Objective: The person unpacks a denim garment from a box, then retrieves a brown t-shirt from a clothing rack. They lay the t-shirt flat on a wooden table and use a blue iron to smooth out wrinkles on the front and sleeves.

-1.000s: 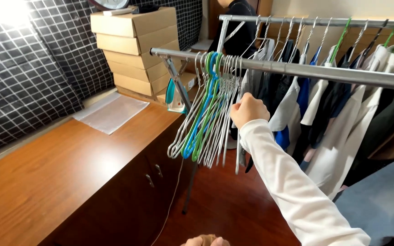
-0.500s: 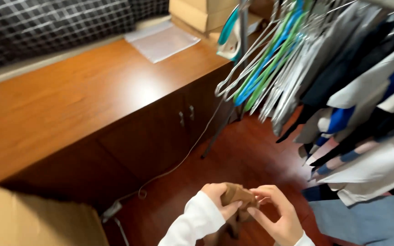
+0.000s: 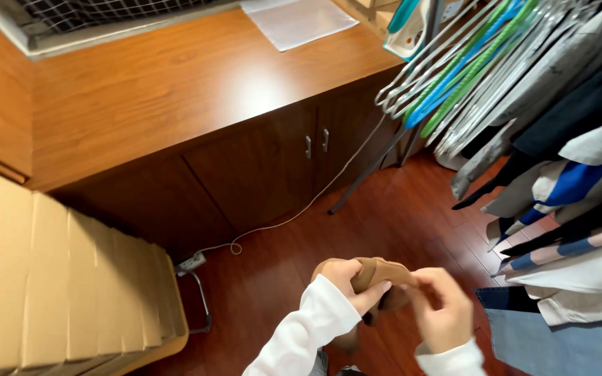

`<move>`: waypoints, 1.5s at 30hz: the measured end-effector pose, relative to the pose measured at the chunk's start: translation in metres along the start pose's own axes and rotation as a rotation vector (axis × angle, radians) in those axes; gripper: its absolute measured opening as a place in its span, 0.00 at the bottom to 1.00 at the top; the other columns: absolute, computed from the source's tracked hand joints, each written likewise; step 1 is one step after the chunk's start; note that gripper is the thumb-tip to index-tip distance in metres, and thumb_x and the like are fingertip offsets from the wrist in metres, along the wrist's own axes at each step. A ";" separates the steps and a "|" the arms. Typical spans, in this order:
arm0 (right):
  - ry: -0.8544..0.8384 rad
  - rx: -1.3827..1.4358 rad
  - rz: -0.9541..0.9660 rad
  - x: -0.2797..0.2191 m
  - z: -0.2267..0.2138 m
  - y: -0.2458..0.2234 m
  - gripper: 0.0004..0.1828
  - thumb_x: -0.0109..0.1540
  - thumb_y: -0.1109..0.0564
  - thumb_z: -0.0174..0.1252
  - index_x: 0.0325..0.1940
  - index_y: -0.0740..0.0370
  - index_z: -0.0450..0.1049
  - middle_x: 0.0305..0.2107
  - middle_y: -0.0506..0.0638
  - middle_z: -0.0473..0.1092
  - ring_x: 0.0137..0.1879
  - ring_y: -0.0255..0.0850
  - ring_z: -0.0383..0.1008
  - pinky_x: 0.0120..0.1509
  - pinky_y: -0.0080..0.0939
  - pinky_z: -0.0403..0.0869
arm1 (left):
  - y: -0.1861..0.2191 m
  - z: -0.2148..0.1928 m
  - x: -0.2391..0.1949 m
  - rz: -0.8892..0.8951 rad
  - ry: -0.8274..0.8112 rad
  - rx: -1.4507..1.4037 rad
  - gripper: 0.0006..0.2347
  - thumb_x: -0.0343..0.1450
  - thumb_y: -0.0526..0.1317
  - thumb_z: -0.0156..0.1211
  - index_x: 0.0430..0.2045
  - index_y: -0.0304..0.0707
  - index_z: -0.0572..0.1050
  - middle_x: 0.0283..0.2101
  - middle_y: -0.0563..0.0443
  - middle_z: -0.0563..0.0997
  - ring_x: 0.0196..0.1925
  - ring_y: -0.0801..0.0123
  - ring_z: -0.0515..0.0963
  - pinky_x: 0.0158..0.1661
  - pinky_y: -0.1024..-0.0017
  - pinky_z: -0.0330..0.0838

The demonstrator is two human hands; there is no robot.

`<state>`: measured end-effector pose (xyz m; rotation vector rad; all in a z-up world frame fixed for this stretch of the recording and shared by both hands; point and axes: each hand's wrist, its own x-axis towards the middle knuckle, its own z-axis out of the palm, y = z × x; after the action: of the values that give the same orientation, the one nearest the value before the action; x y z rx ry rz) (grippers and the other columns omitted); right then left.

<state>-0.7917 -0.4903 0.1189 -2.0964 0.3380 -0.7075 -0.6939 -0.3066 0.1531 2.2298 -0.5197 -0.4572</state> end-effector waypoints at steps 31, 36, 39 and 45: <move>-0.516 0.252 0.055 0.125 -0.126 -0.091 0.07 0.68 0.57 0.63 0.42 0.65 0.78 0.30 0.47 0.72 0.35 0.32 0.67 0.37 0.27 0.60 | -0.165 0.123 -0.011 -0.992 0.196 -0.818 0.28 0.61 0.60 0.72 0.50 0.42 0.88 0.55 0.49 0.89 0.58 0.70 0.85 0.60 0.74 0.73; -0.738 -0.085 0.009 0.139 -0.173 0.008 0.06 0.53 0.62 0.80 0.32 0.68 0.92 0.24 0.46 0.80 0.34 0.34 0.72 0.39 0.33 0.67 | -0.174 -0.008 -0.064 -0.714 0.941 -0.966 0.06 0.64 0.44 0.65 0.24 0.47 0.86 0.31 0.55 0.80 0.35 0.70 0.76 0.36 0.71 0.72; -0.800 -0.795 -0.001 0.137 -0.163 0.070 0.22 0.44 0.34 0.84 0.37 0.37 0.89 0.23 0.33 0.84 0.32 0.27 0.76 0.47 0.27 0.73 | -0.169 -0.059 -0.094 -0.055 0.929 -0.102 0.13 0.76 0.34 0.46 0.45 0.52 0.79 0.36 0.53 0.85 0.36 0.63 0.82 0.42 0.66 0.73; -0.185 -0.561 -0.388 0.148 -0.130 0.142 0.30 0.54 0.63 0.53 0.58 0.50 0.86 0.49 0.47 0.82 0.54 0.46 0.82 0.64 0.40 0.73 | -0.071 -0.147 -0.145 -0.058 0.529 0.032 0.21 0.51 0.50 0.90 0.35 0.62 0.87 0.19 0.63 0.67 0.26 0.76 0.62 0.33 0.81 0.64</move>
<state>-0.7477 -0.7292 0.1163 -2.7852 0.0171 -0.6831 -0.7318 -0.0997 0.2139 2.2793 -0.1826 0.1200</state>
